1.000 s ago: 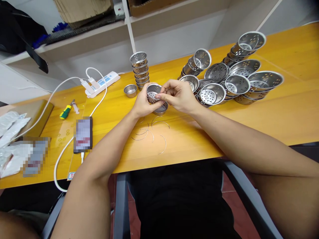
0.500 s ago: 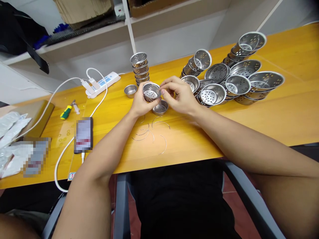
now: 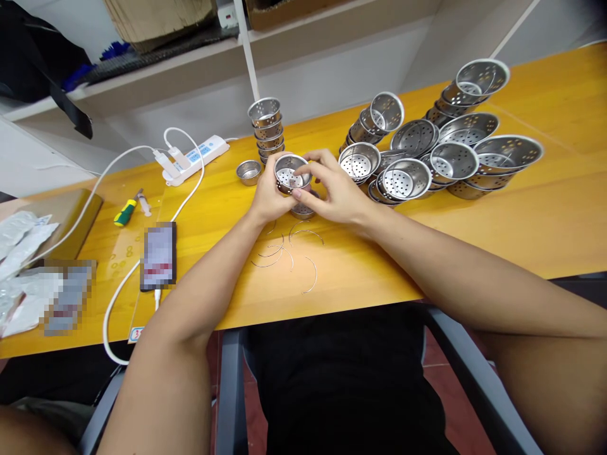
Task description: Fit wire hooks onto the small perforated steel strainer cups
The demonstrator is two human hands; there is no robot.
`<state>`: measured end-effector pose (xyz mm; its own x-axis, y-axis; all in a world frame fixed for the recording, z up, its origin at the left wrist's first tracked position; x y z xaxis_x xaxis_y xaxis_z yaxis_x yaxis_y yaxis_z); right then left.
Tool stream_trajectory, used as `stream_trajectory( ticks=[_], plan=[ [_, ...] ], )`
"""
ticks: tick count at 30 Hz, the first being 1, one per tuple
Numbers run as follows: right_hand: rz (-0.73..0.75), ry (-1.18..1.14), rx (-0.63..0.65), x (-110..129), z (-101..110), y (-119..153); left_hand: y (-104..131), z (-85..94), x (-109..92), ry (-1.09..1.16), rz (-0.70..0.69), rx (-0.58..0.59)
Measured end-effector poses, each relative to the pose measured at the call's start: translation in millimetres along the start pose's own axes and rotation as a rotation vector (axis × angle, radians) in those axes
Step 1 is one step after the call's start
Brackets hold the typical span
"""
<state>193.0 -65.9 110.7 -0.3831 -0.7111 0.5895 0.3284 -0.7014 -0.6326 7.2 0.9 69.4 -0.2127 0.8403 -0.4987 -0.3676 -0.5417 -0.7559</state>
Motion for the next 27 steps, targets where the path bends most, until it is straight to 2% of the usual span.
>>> stream_trajectory(
  ticks=[3,7,10,13,16,18,20,21,23,25,27],
  plan=[
    [0.007,0.004,-0.015,-2.7,0.0,-1.0,0.1,-3.5,2.7,-0.021,-0.051,0.037],
    [0.02,0.098,0.027,0.1,1.7,-2.7,0.2,-9.6,-0.3,-0.076,-0.135,0.136],
    [-0.02,0.228,0.026,8.9,14.6,-6.1,1.3,-8.8,-2.6,-0.067,-0.11,0.18],
    [-0.057,0.375,-0.075,23.2,48.4,-15.0,3.6,-3.8,-0.2,-0.073,-0.028,0.2],
    [-0.043,0.473,-0.283,39.3,101.9,-24.1,5.6,2.9,4.0,-0.108,0.027,0.171],
    [-0.154,0.524,-0.318,41.2,137.1,-27.3,6.3,5.1,6.0,-0.127,0.031,0.15],
    [-0.369,0.595,-0.318,36.5,169.7,-25.4,6.6,5.3,7.2,-0.141,0.027,0.142],
    [-0.482,0.616,-0.286,32.7,182.5,-23.0,6.6,4.9,7.6,-0.146,0.026,0.141],
    [-0.729,0.689,-0.12,21.4,198.9,-16.0,6.5,4.4,7.9,-0.155,0.028,0.144],
    [-0.811,0.757,-0.024,14.6,208.9,-12.3,6.3,4.3,7.5,-0.16,0.031,0.151],
    [-0.816,0.815,0.099,7.6,210.3,-11.8,6.1,4.9,7.0,-0.166,0.03,0.156]
  ],
)
Point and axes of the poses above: each hand's wrist, its own y-axis away from the middle knuckle, its own z-axis out of the back of the hand, x = y × z, the point moved 5 cm from there along -y, towards the middle knuckle, and after that the axes turned 2 degrees about -z, right-handed, at the moved point
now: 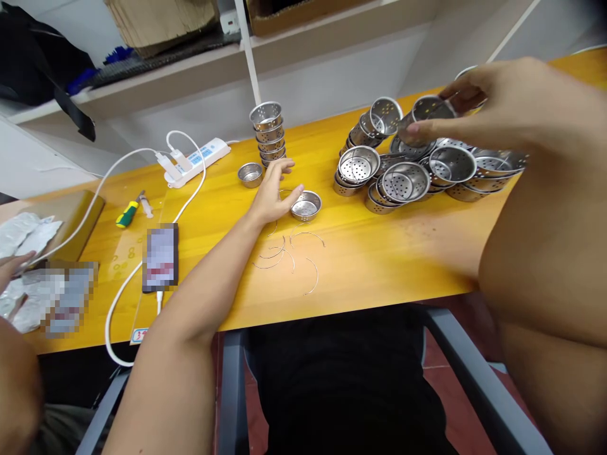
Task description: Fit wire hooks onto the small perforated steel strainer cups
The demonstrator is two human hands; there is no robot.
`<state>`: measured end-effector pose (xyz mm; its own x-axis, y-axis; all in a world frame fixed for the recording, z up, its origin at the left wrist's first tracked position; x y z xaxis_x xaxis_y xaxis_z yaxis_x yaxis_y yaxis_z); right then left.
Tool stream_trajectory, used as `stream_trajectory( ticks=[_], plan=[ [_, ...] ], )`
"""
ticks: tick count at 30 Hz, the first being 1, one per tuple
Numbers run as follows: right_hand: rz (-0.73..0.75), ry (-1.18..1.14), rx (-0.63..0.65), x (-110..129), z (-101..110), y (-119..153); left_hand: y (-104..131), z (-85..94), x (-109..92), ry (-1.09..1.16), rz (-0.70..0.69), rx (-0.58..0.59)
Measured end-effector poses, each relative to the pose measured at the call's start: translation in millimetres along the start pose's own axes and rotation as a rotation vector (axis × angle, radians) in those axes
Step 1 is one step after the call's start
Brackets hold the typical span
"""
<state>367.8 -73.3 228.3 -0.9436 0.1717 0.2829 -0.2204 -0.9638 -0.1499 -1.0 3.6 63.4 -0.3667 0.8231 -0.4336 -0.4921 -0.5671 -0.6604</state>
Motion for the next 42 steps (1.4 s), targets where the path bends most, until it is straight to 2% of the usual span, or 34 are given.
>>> stream_trajectory(
  ticks=[3,10,15,19,23,26,28,30,32,33,35,37,39,40,42],
  plan=[
    [0.04,0.094,0.081,-2.1,-9.5,-6.3,0.1,1.5,-0.2,-0.009,-0.003,0.0],
    [0.028,0.028,0.048,-5.9,-27.9,-10.6,-0.1,3.7,-3.7,-0.025,0.02,0.011],
    [-0.008,0.029,0.086,-3.1,-35.8,-8.2,-1.7,5.4,-12.5,-0.014,0.063,0.027],
    [0.059,0.053,0.107,-3.9,-41.1,-13.0,-2.8,6.5,-21.0,0.057,0.134,0.094],
    [0.114,0.033,0.052,-4.4,-40.9,-13.8,-3.6,6.5,-26.7,0.063,0.177,0.252],
    [0.252,-0.068,-0.118,9.9,-28.2,-2.7,-3.4,4.5,-27.4,-0.023,0.154,0.373],
    [0.377,-0.141,-0.222,26.0,-16.8,11.1,-3.0,2.8,-26.6,-0.076,0.126,0.405],
    [0.47,-0.203,-0.247,44.1,-8.4,25.9,-2.6,0.8,-25.3,-0.086,0.093,0.397],
    [0.571,-0.284,-0.237,64.0,-3.5,40.4,-2.7,0.7,-21.3,-0.043,0.088,0.318],
    [0.639,-0.328,-0.198,75.0,-4.6,47.2,-3.0,2.0,-17.6,-0.017,0.099,0.247],
    [0.752,-0.324,0.016,96.8,-20.6,58.1,-3.3,6.8,-7.3,0.015,0.132,0.078],
    [0.862,-0.187,0.315,116.1,-51.9,70.2,-2.9,11.5,3.1,0.002,0.138,-0.058],
    [0.905,-0.051,0.58,128.7,-87.2,82.0,-2.2,14.5,11.9,-0.014,0.139,-0.136],
    [0.933,0.011,0.658,134.2,-102.6,87.8,-1.7,15.4,15.4,-0.014,0.145,-0.159],
    [0.932,0.116,0.694,143.8,-125.9,94.7,-0.7,16.1,20.0,-0.002,0.16,-0.186]
  ],
)
Point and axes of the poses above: each hand's wrist, its own y-axis away from the middle knuckle, its own z-axis out of the back of the hand, x = y × z, the point moved 5 cm from there along -y, towards the middle knuckle, and after that the axes turned 2 degrees about -z, right-handed, at the moved point
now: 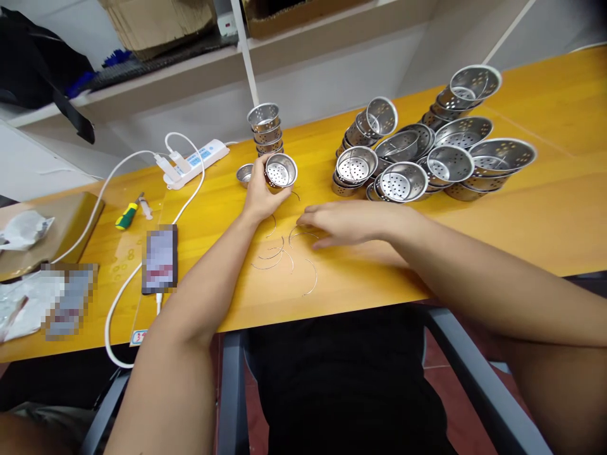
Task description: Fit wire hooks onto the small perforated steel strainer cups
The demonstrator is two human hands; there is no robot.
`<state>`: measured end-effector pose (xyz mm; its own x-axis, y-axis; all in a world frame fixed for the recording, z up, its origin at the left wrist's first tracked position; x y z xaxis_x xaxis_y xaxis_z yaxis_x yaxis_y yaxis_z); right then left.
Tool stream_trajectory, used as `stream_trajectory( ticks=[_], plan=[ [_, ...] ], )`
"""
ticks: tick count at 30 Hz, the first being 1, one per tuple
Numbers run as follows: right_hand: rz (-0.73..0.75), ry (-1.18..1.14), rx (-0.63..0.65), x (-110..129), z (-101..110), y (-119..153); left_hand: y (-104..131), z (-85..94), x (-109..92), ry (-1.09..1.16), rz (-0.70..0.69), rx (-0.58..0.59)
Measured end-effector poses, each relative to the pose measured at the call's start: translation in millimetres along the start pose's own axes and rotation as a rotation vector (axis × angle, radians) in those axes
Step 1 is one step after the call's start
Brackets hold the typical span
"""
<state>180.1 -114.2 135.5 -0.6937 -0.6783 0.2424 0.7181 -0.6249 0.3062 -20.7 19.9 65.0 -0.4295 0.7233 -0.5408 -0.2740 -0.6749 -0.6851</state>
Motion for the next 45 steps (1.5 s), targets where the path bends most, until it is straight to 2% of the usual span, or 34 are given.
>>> stream_trajectory(
  ticks=[3,7,12,17,27,32,36,41,45],
  plan=[
    [-0.06,0.046,-0.022,8.4,-10.0,-16.8,1.0,-1.4,1.0,0.01,0.004,-0.002],
    [-0.091,0.049,-0.05,15.7,-9.1,-24.4,1.5,-4.4,-2.8,-0.009,-0.012,0.04],
    [-0.122,0.093,-0.003,11.4,-6.9,-20.0,1.7,-4.3,-6.8,-0.02,-0.025,0.066],
    [-0.196,0.114,0.097,1.3,-7.3,-12.8,2.4,-5.2,-5.2,-0.027,-0.01,0.062],
    [-0.146,0.209,0.086,18.7,-7.1,-15.1,2.8,-4.9,-6.1,-0.016,-0.006,0.083],
    [-0.11,0.216,0.057,16.3,-9.2,-13.4,2.9,-5.0,-1.8,-0.024,-0.01,0.078],
    [-0.058,0.053,-0.041,0.3,-10.3,-13.8,3.2,-6.8,4.2,-0.029,-0.038,0.082],
    [0.098,-0.444,-0.151,-17.9,-13.4,-18.7,1.4,-3.4,4.0,-0.052,-0.055,0.04],
    [0.188,-0.779,-0.264,-21.3,-15.7,-21.6,-1.2,1.5,-1.3,-0.092,-0.08,-0.002]
  ],
)
Point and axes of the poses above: each hand's wrist, its own y-axis away from the middle knuckle, its own z-axis out of the back of the hand, x = y × z, the point moved 5 cm from there along -y, towards the middle knuckle, and after that the axes turned 2 degrees about -z, right-handed, at the moved point
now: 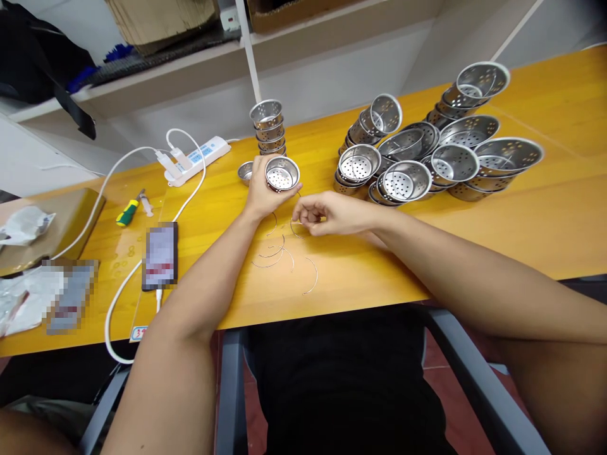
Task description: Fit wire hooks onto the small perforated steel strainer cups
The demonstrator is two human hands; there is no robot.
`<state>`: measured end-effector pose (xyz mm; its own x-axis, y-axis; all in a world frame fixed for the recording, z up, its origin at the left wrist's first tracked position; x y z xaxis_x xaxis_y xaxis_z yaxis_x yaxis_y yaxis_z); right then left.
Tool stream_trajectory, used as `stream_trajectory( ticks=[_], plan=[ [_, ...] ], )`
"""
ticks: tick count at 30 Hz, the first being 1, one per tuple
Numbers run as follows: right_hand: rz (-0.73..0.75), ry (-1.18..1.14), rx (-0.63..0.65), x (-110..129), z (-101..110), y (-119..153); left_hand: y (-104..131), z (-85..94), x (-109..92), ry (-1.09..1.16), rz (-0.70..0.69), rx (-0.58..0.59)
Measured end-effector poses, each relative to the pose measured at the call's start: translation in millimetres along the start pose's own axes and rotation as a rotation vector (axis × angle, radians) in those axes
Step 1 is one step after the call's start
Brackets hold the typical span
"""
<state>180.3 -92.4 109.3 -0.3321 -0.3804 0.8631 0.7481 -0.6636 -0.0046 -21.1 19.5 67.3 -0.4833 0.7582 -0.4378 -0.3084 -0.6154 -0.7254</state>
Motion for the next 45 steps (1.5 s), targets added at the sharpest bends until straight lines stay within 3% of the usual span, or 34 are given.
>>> stream_trajectory(
  ticks=[7,15,30,40,45],
  plan=[
    [0.104,-0.231,-0.237,-5.1,8.2,-3.7,1.7,-5.5,6.3,0.105,0.096,0.008],
    [0.244,-0.264,-0.495,-19.9,17.9,-10.3,1.4,-11.3,7.9,0.174,-0.005,0.012],
    [0.276,-0.276,-0.648,-17.4,28.3,-3.2,-0.4,-10.9,-11.4,0.285,0.038,-0.02],
    [0.241,-0.232,-0.703,-24.0,29.3,-4.7,2.7,-16.9,-14.3,0.28,-0.025,0.061],
    [0.249,-0.205,-0.77,-26.6,35.6,-4.0,5.0,-18.1,-13.3,0.28,0.079,0.105]
  ],
)
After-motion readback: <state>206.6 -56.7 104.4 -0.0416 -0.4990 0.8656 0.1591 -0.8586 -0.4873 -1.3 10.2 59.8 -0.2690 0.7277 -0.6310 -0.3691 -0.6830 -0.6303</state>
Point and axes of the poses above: each hand's wrist, its own y-axis away from the middle knuckle, its own z-axis out of the back of the hand, x = y × z, the point moved 5 cm from there along -y, towards the middle knuckle, and after that the axes turned 2 degrees about -z, right-handed, at the moved point
